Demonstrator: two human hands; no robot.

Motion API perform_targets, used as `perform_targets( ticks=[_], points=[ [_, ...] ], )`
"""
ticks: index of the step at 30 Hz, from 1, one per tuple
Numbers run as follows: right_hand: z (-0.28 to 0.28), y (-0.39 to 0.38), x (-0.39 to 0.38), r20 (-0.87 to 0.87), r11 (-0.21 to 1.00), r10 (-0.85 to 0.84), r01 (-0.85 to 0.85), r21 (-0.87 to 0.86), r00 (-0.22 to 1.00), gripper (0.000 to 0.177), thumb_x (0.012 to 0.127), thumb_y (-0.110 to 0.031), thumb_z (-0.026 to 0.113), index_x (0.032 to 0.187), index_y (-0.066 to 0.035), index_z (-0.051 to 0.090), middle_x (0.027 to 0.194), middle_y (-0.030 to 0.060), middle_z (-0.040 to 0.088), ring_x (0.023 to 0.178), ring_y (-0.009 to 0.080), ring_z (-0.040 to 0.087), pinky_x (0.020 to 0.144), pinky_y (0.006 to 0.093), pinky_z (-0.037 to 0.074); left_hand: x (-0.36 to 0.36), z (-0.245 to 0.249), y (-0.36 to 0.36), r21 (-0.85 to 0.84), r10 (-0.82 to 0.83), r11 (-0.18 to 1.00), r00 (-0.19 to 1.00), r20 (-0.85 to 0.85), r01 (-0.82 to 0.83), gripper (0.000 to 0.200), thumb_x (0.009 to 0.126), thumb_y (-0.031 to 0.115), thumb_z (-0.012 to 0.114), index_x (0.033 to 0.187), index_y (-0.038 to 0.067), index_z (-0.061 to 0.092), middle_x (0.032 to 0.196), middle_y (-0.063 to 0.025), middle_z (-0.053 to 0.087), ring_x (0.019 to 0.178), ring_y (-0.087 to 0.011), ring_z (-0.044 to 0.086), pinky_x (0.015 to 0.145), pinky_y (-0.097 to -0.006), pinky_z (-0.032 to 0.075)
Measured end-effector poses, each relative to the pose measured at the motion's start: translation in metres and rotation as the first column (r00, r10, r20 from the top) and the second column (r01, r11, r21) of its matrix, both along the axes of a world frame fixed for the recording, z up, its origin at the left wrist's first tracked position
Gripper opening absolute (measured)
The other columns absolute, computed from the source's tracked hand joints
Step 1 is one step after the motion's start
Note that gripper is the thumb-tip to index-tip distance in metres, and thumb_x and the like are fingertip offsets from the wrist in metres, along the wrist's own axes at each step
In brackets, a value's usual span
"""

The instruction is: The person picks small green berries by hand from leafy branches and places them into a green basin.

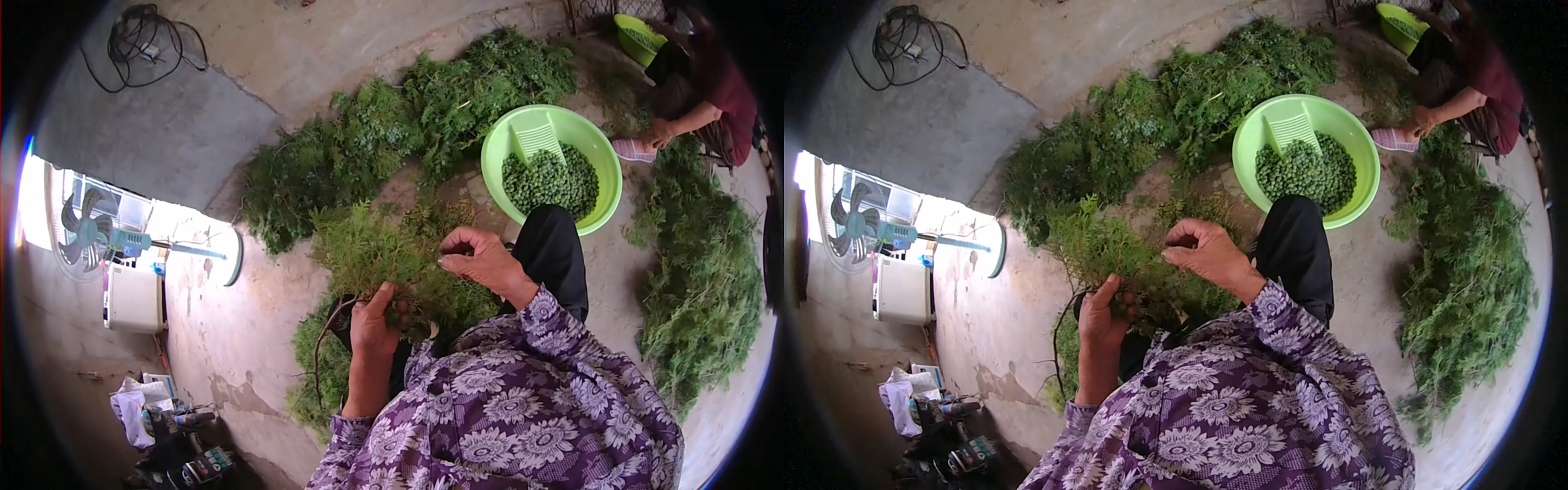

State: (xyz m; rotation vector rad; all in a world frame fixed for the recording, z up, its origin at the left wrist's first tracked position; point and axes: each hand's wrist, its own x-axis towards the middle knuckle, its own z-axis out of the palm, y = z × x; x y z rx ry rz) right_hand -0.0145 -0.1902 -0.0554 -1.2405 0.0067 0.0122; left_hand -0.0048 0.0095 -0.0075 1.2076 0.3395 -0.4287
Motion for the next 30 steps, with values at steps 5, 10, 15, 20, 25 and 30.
perform_targets(
  ticks=[5,10,15,20,25,30],
  points=[
    [-0.005,0.006,0.0,0.088,0.989,0.036,-0.023,-0.146,0.995,0.019,0.073,-0.012,0.066,0.086,-0.002,0.057,0.075,-0.0015,0.054,0.07,0.0056,0.049,0.063,0.0219,0.042,-0.001,0.0,-0.002,-0.02,0.028,0.999,0.999,-0.022,-0.028,0.007,0.079,0.009,0.059,0.081,0.003,0.056,0.073,-0.0072,0.058,0.056,-0.0161,0.053,0.043,-0.0292,0.04],
    [-0.016,0.014,0.0,0.186,0.968,0.049,-0.001,-0.251,0.981,0.021,0.071,-0.012,0.067,0.085,-0.001,0.056,0.073,-0.0005,0.054,0.069,0.0052,0.048,0.062,0.0223,0.041,-0.002,-0.001,-0.002,-0.026,0.014,1.0,1.0,-0.02,-0.014,0.008,0.078,0.01,0.059,0.083,0.004,0.056,0.075,-0.0066,0.058,0.056,-0.0159,0.053,0.042,-0.029,0.04],
    [-0.011,0.016,-0.001,0.346,0.793,0.025,0.192,-0.578,0.938,0.02,0.073,-0.014,0.061,0.085,0.0,0.055,0.071,0.0031,0.053,0.066,0.0117,0.051,0.061,0.0267,0.043,-0.003,0.001,-0.002,-0.045,0.024,0.999,0.999,-0.037,-0.025,0.007,0.078,0.009,0.06,0.081,0.004,0.056,0.074,-0.0054,0.058,0.056,-0.0154,0.053,0.042,-0.0288,0.04],
    [-0.009,-0.01,0.006,0.142,0.809,-0.127,0.186,-0.557,0.982,0.012,0.079,-0.012,0.052,0.085,-0.002,0.054,0.075,0.0047,0.056,0.064,0.0114,0.052,0.053,0.0244,0.04,0.002,-0.002,0.018,0.01,0.102,0.995,0.994,0.035,-0.102,0.01,0.077,0.01,0.061,0.082,0.005,0.056,0.074,-0.0043,0.057,0.056,-0.0154,0.051,0.042,-0.0288,0.039],
    [-0.026,-0.021,0.01,-0.262,0.976,0.092,-0.035,0.214,0.961,0.014,0.083,-0.009,0.045,0.094,-0.003,0.051,0.083,0.0063,0.057,0.062,0.009,0.049,0.046,0.0201,0.035,0.002,0.009,0.017,0.059,0.086,0.994,0.994,0.063,-0.09,0.012,0.078,0.016,0.06,0.083,0.006,0.056,0.072,-0.0029,0.055,0.057,-0.0122,0.05,0.045,-0.0261,0.038],
    [-0.02,0.0,0.014,-0.219,0.871,0.315,-0.19,0.452,0.923,0.017,0.085,-0.017,0.05,0.096,-0.003,0.051,0.08,0.0024,0.052,0.062,0.0096,0.048,0.047,0.0195,0.035,0.004,0.003,0.015,0.019,0.019,1.0,1.0,-0.008,-0.018,0.012,0.078,0.017,0.061,0.083,0.007,0.055,0.072,-0.0014,0.055,0.057,-0.0116,0.05,0.045,-0.0248,0.037]
  ],
)
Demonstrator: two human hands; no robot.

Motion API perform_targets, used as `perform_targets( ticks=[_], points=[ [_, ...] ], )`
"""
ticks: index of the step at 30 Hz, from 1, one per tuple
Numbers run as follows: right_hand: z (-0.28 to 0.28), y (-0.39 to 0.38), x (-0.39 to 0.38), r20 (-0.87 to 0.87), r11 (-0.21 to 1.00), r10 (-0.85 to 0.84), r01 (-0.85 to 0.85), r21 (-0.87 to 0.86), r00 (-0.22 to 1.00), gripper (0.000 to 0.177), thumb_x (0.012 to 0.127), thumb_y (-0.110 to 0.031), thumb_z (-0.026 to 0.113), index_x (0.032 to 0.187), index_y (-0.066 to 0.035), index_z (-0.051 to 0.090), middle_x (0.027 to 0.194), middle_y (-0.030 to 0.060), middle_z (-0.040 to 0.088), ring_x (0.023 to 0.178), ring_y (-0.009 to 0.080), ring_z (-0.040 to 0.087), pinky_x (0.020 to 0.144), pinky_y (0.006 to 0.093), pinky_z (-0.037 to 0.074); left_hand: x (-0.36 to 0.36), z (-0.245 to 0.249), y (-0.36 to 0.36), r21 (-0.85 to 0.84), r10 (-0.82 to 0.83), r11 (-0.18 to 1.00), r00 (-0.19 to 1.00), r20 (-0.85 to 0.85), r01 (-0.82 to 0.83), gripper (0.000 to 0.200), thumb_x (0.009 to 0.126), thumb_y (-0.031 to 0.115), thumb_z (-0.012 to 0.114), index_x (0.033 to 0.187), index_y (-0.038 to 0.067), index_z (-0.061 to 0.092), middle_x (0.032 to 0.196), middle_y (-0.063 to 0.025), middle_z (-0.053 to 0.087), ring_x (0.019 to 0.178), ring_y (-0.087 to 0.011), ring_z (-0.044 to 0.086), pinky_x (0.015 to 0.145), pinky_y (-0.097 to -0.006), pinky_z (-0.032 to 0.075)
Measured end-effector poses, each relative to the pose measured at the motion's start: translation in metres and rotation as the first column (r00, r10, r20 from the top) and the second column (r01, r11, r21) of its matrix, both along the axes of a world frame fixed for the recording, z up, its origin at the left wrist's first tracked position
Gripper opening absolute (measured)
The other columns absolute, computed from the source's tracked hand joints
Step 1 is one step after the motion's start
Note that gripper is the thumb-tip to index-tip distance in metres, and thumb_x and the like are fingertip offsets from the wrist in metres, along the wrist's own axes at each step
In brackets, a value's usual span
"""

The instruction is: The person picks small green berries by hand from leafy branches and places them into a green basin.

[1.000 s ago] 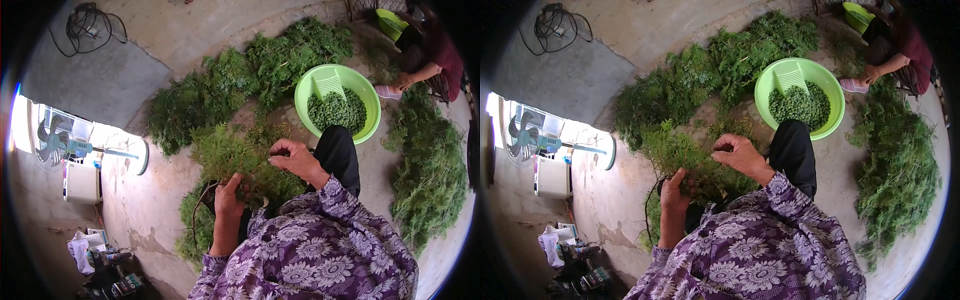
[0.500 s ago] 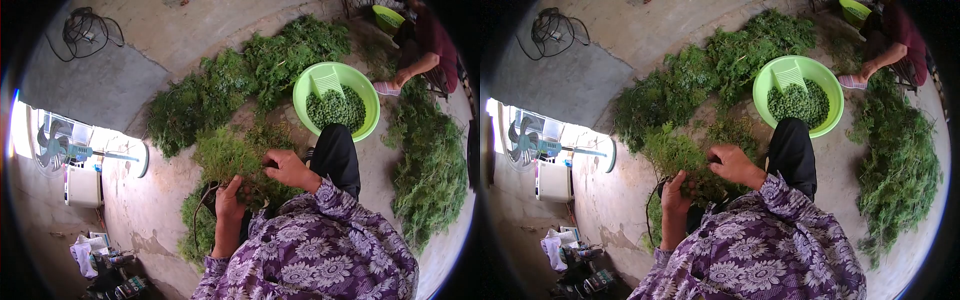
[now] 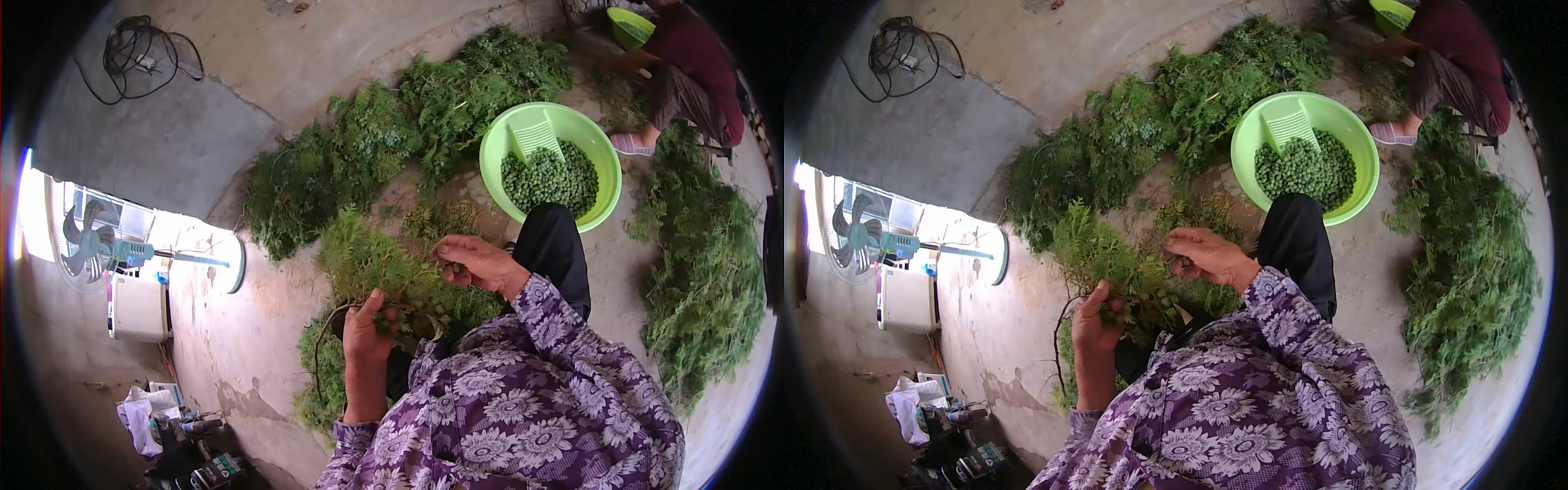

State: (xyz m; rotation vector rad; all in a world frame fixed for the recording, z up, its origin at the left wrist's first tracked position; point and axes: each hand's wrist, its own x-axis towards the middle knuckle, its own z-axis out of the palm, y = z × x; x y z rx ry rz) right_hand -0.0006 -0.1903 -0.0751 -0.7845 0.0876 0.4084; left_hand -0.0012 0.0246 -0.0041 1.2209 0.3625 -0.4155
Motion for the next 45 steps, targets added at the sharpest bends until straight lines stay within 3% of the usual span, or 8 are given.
perform_targets(
  ticks=[14,16,22,25,33,36,41,45],
  points=[
    [0.005,0.007,-0.001,0.06,0.994,0.111,-0.111,-0.005,0.992,0.019,0.077,-0.012,0.058,0.095,-0.005,0.055,0.076,-0.0006,0.053,0.061,0.0074,0.049,0.054,0.0207,0.041,-0.001,0.003,-0.003,-0.032,-0.029,0.999,0.999,-0.041,0.028,0.011,0.077,0.012,0.061,0.084,0.007,0.053,0.074,-0.0021,0.054,0.056,-0.0136,0.049,0.043,-0.0267,0.036],
    [0.007,0.019,-0.003,0.553,0.546,0.034,0.448,-0.708,0.832,0.016,0.074,-0.011,0.058,0.087,-0.001,0.056,0.07,0.0052,0.056,0.061,0.0107,0.052,0.055,0.0252,0.043,-0.002,0.003,-0.006,-0.01,-0.017,1.0,0.999,-0.033,0.016,0.011,0.077,0.011,0.061,0.083,0.007,0.053,0.074,-0.0022,0.054,0.056,-0.0138,0.049,0.043,-0.0271,0.037],
    [-0.002,0.011,-0.001,0.63,0.406,-0.139,0.624,-0.668,0.764,0.014,0.074,-0.009,0.056,0.084,0.001,0.056,0.065,0.0059,0.056,0.059,0.0112,0.053,0.054,0.0258,0.043,-0.005,0.01,-0.003,0.022,0.045,0.999,0.999,0.03,-0.046,0.009,0.077,0.011,0.061,0.079,0.006,0.054,0.071,-0.0022,0.054,0.055,-0.0146,0.05,0.043,-0.0285,0.037],
    [0.003,-0.007,0.001,0.275,0.684,-0.316,0.419,-0.597,0.908,0.011,0.076,-0.008,0.054,0.084,-0.001,0.056,0.066,0.0042,0.055,0.057,0.0081,0.05,0.052,0.0231,0.042,-0.003,0.014,0.003,0.03,0.07,0.997,0.996,0.051,-0.072,0.009,0.077,0.013,0.061,0.079,0.006,0.054,0.07,-0.0017,0.054,0.055,-0.0137,0.05,0.042,-0.0274,0.037],
    [0.028,-0.13,0.008,0.88,-0.586,-0.252,0.66,-0.47,0.403,0.027,0.068,-0.007,0.057,0.095,-0.002,0.057,0.086,0.0164,0.059,0.08,0.0301,0.058,0.074,0.0353,0.046,0.005,0.007,0.009,-0.254,-0.071,0.966,0.994,-0.089,0.046,0.012,0.081,0.019,0.056,0.082,0.007,0.054,0.062,-0.0021,0.051,0.05,-0.0135,0.047,0.044,-0.0265,0.039],
    [-0.002,-0.162,0.01,0.753,-0.797,-0.192,0.348,-0.493,0.629,0.034,0.068,-0.01,0.059,0.101,-0.002,0.056,0.097,0.0193,0.057,0.089,0.0317,0.056,0.08,0.0358,0.044,0.006,0.01,0.003,-0.312,-0.085,0.949,0.99,-0.114,0.045,0.007,0.083,0.016,0.053,0.082,0.009,0.051,0.068,-0.0015,0.053,0.053,-0.0095,0.047,0.045,-0.0264,0.039],
    [0.016,-0.116,-0.001,0.34,0.36,-0.33,0.45,-0.817,0.881,0.043,0.072,-0.026,0.064,0.107,-0.003,0.054,0.107,0.0168,0.055,0.096,0.0244,0.054,0.083,0.0318,0.043,0.007,0.008,-0.001,-0.28,-0.078,0.959,0.992,-0.099,0.048,0.008,0.082,0.016,0.054,0.081,0.009,0.05,0.067,-0.0015,0.052,0.054,-0.009,0.047,0.045,-0.0271,0.038],
    [0.015,-0.037,-0.002,0.475,0.737,0.024,0.305,-0.603,0.88,0.039,0.077,-0.017,0.062,0.111,-0.002,0.051,0.103,0.007,0.056,0.093,0.0136,0.053,0.082,0.0282,0.044,0.005,0.013,-0.01,-0.269,-0.071,0.962,0.993,-0.094,0.043,0.015,0.081,0.02,0.056,0.085,0.006,0.053,0.061,-0.0027,0.05,0.051,-0.0135,0.047,0.046,-0.0262,0.041]
  ],
)
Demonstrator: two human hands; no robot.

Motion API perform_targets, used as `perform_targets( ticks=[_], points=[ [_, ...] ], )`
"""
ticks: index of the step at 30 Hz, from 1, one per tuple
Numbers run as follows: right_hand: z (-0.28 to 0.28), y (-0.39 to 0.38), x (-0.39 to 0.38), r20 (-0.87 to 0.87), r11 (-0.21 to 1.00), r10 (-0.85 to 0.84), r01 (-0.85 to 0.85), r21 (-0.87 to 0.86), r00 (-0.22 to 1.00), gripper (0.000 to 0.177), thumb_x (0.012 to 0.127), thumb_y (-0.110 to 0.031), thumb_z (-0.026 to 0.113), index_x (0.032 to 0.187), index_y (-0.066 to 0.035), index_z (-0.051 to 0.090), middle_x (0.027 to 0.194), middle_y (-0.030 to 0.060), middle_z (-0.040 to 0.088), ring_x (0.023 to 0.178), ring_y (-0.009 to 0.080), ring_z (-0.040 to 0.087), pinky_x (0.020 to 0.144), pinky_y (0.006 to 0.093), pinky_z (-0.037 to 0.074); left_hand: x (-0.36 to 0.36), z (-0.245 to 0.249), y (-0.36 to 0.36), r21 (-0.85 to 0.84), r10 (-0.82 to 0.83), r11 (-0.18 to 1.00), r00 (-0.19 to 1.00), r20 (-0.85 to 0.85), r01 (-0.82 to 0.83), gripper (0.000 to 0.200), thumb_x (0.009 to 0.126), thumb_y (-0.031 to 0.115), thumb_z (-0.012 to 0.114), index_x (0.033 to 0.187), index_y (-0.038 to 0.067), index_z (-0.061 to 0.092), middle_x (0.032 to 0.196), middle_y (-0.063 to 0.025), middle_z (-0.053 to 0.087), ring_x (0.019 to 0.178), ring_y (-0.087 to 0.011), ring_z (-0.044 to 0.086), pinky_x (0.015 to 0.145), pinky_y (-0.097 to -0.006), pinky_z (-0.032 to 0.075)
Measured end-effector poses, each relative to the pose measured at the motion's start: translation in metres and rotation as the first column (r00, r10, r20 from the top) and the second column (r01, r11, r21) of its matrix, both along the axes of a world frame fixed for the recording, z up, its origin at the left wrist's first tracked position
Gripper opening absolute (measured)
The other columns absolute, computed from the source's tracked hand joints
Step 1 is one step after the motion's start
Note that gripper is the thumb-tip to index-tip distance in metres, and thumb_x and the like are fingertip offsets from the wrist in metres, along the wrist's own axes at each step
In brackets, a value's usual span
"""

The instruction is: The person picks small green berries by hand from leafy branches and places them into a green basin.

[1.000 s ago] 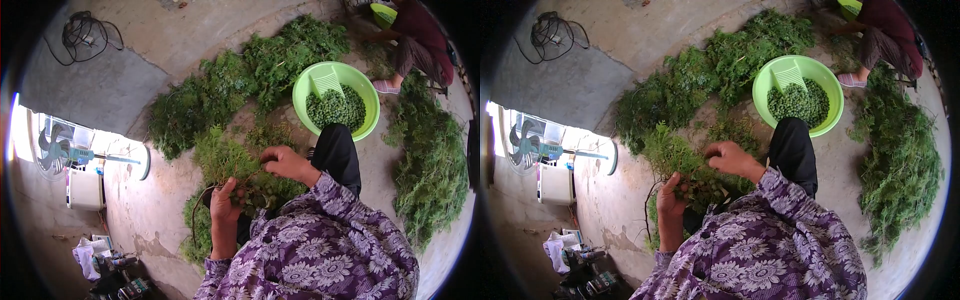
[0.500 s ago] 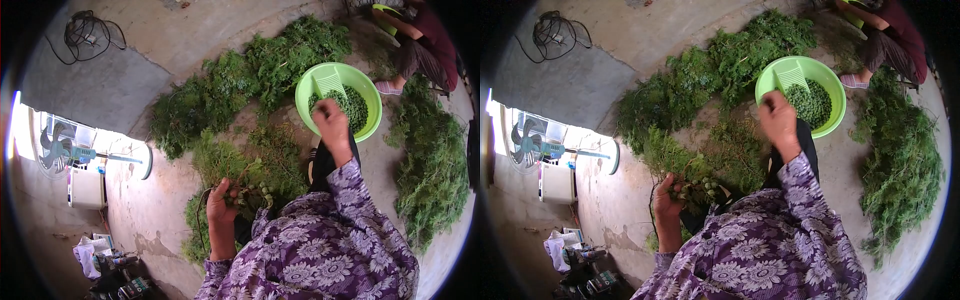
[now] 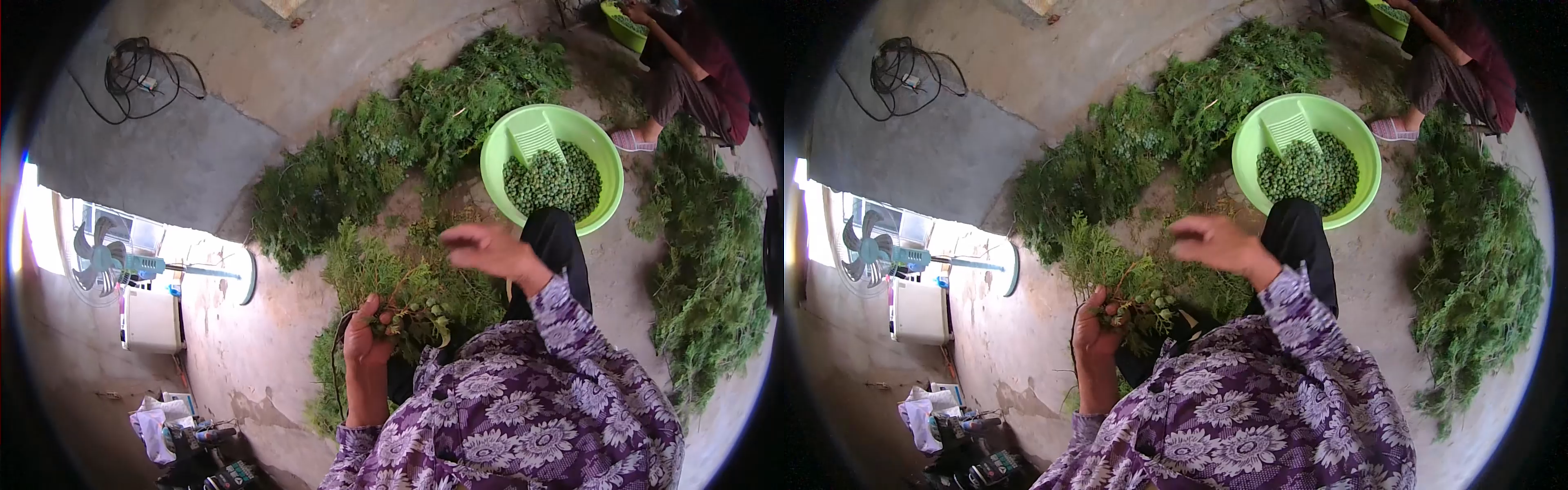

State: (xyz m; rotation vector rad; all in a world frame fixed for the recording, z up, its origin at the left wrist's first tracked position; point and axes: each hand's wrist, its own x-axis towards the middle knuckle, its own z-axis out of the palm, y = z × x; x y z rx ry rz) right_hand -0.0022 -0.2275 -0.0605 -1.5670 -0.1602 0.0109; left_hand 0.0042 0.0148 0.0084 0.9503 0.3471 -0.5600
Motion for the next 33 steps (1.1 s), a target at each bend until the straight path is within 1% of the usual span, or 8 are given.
perform_targets(
  ticks=[9,12,14,17,21,24,26,33],
  points=[
    [0.02,0.045,-0.007,0.01,0.989,0.069,-0.069,0.134,0.998,0.035,0.078,-0.018,0.061,0.109,-0.003,0.052,0.088,0.0023,0.056,0.08,0.0063,0.049,0.071,0.0241,0.042,-0.002,-0.005,0.005,0.113,0.005,0.994,1.0,-0.002,-0.005,0.016,0.081,0.021,0.057,0.084,0.006,0.055,0.07,-0.002,0.054,0.056,-0.0115,0.048,0.045,-0.0224,0.038],
    [0.023,0.041,-0.009,0.035,0.998,-0.014,0.016,-0.054,0.999,0.029,0.075,-0.014,0.061,0.1,-0.001,0.055,0.078,0.0054,0.057,0.073,0.0113,0.053,0.068,0.0267,0.043,-0.005,-0.005,0.002,0.13,0.017,0.991,1.0,0.02,-0.02,0.014,0.08,0.018,0.058,0.085,0.006,0.055,0.076,-0.0025,0.056,0.059,-0.0112,0.048,0.046,-0.0236,0.038],
    [0.024,0.042,-0.008,0.382,0.872,-0.121,0.282,-0.399,0.916,0.023,0.071,-0.012,0.061,0.09,0.0,0.056,0.068,0.0093,0.055,0.065,0.0219,0.055,0.064,0.0307,0.044,-0.004,-0.005,0.001,0.113,-0.004,0.994,1.0,0.026,0.001,0.013,0.079,0.017,0.058,0.085,0.006,0.055,0.077,-0.0026,0.056,0.059,-0.0113,0.048,0.046,-0.0243,0.038],
    [0.02,0.047,-0.001,0.597,0.728,-0.167,0.507,-0.462,0.784,0.014,0.066,-0.014,0.059,0.069,-0.003,0.051,0.064,0.0117,0.053,0.063,0.0321,0.052,0.059,0.0394,0.042,-0.004,-0.006,0.001,0.111,-0.022,0.994,0.999,0.032,0.018,0.012,0.079,0.016,0.059,0.085,0.006,0.055,0.079,-0.0028,0.057,0.059,-0.0113,0.048,0.047,-0.025,0.038],
    [-0.012,0.034,0.006,0.543,0.59,-0.193,0.539,-0.601,0.817,0.012,0.066,-0.014,0.058,0.067,-0.003,0.053,0.065,0.0125,0.055,0.063,0.0301,0.054,0.056,0.0383,0.043,-0.002,-0.004,0.012,0.13,0.043,0.99,0.998,0.052,-0.05,0.012,0.08,0.016,0.057,0.085,0.006,0.055,0.078,-0.0029,0.056,0.059,-0.0104,0.048,0.046,-0.0238,0.038],
    [-0.023,0.022,0.01,0.249,0.834,-0.322,0.398,-0.382,0.913,0.014,0.071,-0.011,0.056,0.079,0.0,0.055,0.066,0.0106,0.057,0.062,0.0243,0.057,0.057,0.0342,0.047,0.007,-0.008,0.03,-0.023,0.003,1.0,1.0,0.012,-0.003,0.014,0.081,0.018,0.057,0.085,0.005,0.054,0.076,-0.0026,0.055,0.058,-0.0093,0.048,0.044,-0.0223,0.039],
    [-0.019,0.017,0.008,-0.257,0.927,0.006,0.091,0.363,0.966,0.021,0.079,-0.009,0.051,0.1,-0.003,0.054,0.083,0.0059,0.058,0.07,0.012,0.058,0.057,0.028,0.049,0.006,-0.006,0.027,-0.037,0.012,0.999,0.999,0.041,-0.011,0.014,0.082,0.019,0.056,0.086,0.005,0.054,0.075,-0.003,0.054,0.058,-0.0087,0.048,0.043,-0.0208,0.039],
    [0.002,0.045,0.003,-0.353,0.807,0.343,-0.081,0.585,0.871,0.033,0.083,-0.011,0.052,0.113,0.0,0.045,0.1,0.0069,0.054,0.077,0.0141,0.058,0.065,0.0245,0.048,0.007,-0.006,0.016,-0.091,0.05,0.994,0.998,-0.049,-0.054,0.014,0.083,0.016,0.054,0.088,0.003,0.052,0.077,-0.0068,0.056,0.056,-0.0098,0.049,0.04,-0.0203,0.039]
  ],
)
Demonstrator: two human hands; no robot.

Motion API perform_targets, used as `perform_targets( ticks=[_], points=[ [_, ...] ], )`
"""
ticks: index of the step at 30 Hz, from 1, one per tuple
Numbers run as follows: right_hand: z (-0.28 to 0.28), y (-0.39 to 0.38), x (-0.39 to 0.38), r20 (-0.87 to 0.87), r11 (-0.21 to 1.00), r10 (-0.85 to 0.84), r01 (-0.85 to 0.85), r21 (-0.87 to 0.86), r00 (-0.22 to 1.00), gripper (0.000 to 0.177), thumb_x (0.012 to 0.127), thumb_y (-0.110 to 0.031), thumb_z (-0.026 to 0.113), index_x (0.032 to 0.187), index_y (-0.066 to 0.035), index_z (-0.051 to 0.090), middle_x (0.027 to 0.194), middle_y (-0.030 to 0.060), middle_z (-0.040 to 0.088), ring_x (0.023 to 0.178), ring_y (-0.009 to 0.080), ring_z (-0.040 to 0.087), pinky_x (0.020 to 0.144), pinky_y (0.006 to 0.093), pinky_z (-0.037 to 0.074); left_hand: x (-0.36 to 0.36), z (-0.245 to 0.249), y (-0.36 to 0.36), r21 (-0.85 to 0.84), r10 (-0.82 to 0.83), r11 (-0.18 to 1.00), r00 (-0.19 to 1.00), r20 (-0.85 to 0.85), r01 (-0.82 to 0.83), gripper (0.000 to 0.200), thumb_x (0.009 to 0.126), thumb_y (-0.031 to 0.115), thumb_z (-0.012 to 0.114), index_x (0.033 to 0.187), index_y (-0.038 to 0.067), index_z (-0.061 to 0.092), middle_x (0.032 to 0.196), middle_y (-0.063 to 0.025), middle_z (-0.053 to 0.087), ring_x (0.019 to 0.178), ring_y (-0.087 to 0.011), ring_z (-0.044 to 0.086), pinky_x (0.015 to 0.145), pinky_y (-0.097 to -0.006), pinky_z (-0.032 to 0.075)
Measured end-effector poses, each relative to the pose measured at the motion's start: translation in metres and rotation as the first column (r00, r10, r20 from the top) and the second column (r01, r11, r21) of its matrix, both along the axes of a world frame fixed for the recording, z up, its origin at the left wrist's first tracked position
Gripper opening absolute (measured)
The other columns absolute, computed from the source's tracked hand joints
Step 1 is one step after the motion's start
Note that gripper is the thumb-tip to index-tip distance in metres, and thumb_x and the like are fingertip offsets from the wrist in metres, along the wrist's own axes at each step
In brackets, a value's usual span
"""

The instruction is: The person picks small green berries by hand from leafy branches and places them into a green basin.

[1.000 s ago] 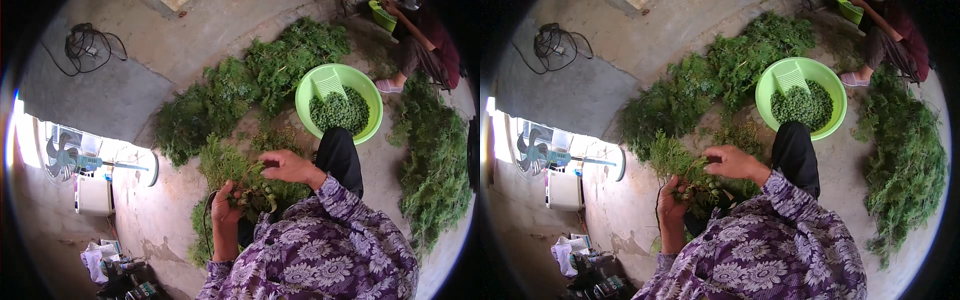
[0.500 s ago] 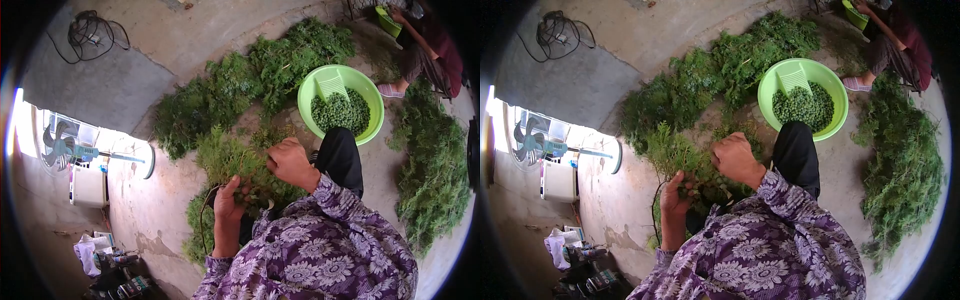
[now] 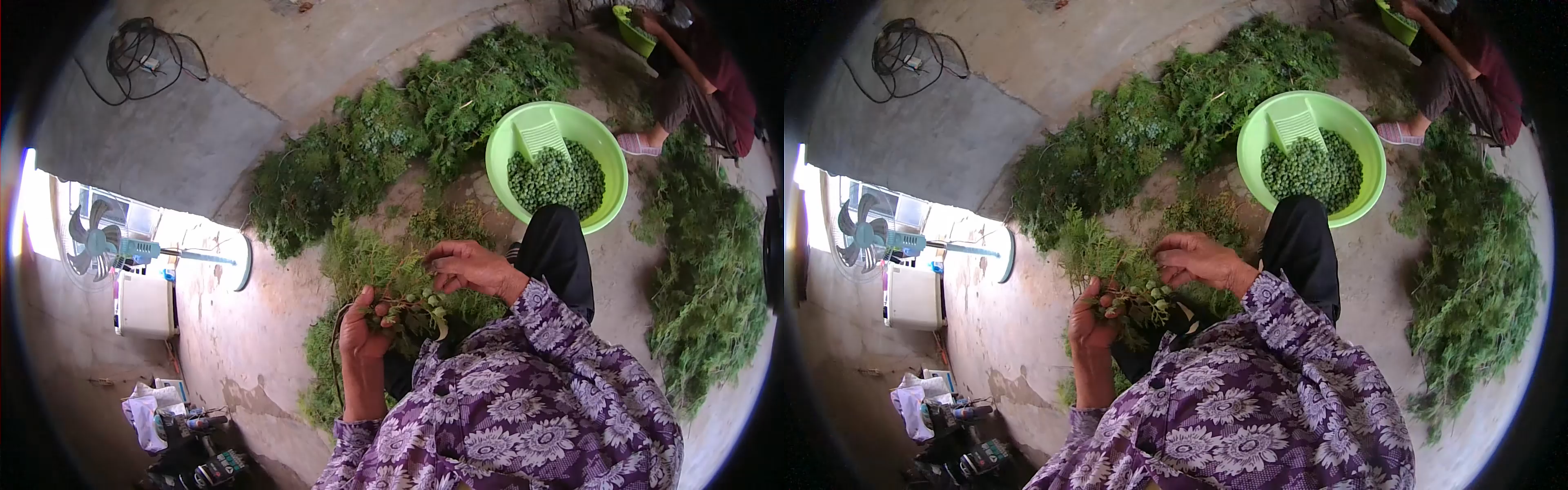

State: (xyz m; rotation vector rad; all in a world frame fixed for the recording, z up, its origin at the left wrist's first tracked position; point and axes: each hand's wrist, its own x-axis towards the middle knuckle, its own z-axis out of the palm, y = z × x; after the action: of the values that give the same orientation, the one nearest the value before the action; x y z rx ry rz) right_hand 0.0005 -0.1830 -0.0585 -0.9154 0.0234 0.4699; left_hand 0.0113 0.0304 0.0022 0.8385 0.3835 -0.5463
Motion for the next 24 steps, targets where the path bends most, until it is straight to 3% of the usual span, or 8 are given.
perform_targets(
  ticks=[4,13,16,24],
  points=[
    [-0.0044,0.0023,-0.0001,0.034,0.982,0.044,-0.05,0.18,0.998,0.039,0.084,-0.012,0.052,0.118,0.002,0.041,0.102,0.0073,0.053,0.077,0.0153,0.058,0.063,0.0232,0.047,-0.0009,0.0003,-0.0005,-0.012,-0.011,1.0,1.0,-0.006,0.011,0.013,0.083,0.015,0.054,0.087,0.003,0.052,0.078,-0.0071,0.056,0.056,-0.0104,0.048,0.04,-0.0209,0.039],
    [-0.0007,-0.006,-0.0041,0.023,0.932,0.056,-0.061,0.356,0.998,0.036,0.079,-0.004,0.052,0.114,0.0,0.046,0.103,0.0087,0.054,0.083,0.0183,0.06,0.061,0.0223,0.046,-0.0017,0.002,-0.0026,0.033,-0.009,0.999,1.0,-0.01,0.009,0.009,0.084,0.016,0.052,0.085,0.007,0.051,0.078,-0.0069,0.057,0.054,-0.008,0.048,0.041,-0.0217,0.037],
    [0.0053,-0.0046,-0.0071,0.094,0.967,0.027,-0.05,0.25,0.995,0.035,0.078,-0.002,0.053,0.112,0.0,0.047,0.101,0.0074,0.054,0.083,0.017,0.06,0.063,0.0227,0.046,-0.0024,0.0035,-0.0037,0.019,-0.025,1.0,1.0,-0.011,0.025,0.009,0.084,0.016,0.052,0.084,0.007,0.051,0.078,-0.007,0.057,0.054,-0.008,0.048,0.04,-0.0217,0.037],
    [0.0042,0.0018,-0.0093,0.125,0.973,0.016,-0.044,0.228,0.992,0.031,0.077,-0.003,0.057,0.107,-0.002,0.05,0.09,0.0038,0.055,0.074,0.0122,0.057,0.062,0.0233,0.045,-0.0043,0.0034,-0.004,-0.001,-0.033,0.999,0.999,-0.003,0.033,0.011,0.084,0.017,0.052,0.084,0.007,0.051,0.076,-0.006,0.056,0.052,-0.0083,0.047,0.04,-0.0219,0.038]
  ],
)
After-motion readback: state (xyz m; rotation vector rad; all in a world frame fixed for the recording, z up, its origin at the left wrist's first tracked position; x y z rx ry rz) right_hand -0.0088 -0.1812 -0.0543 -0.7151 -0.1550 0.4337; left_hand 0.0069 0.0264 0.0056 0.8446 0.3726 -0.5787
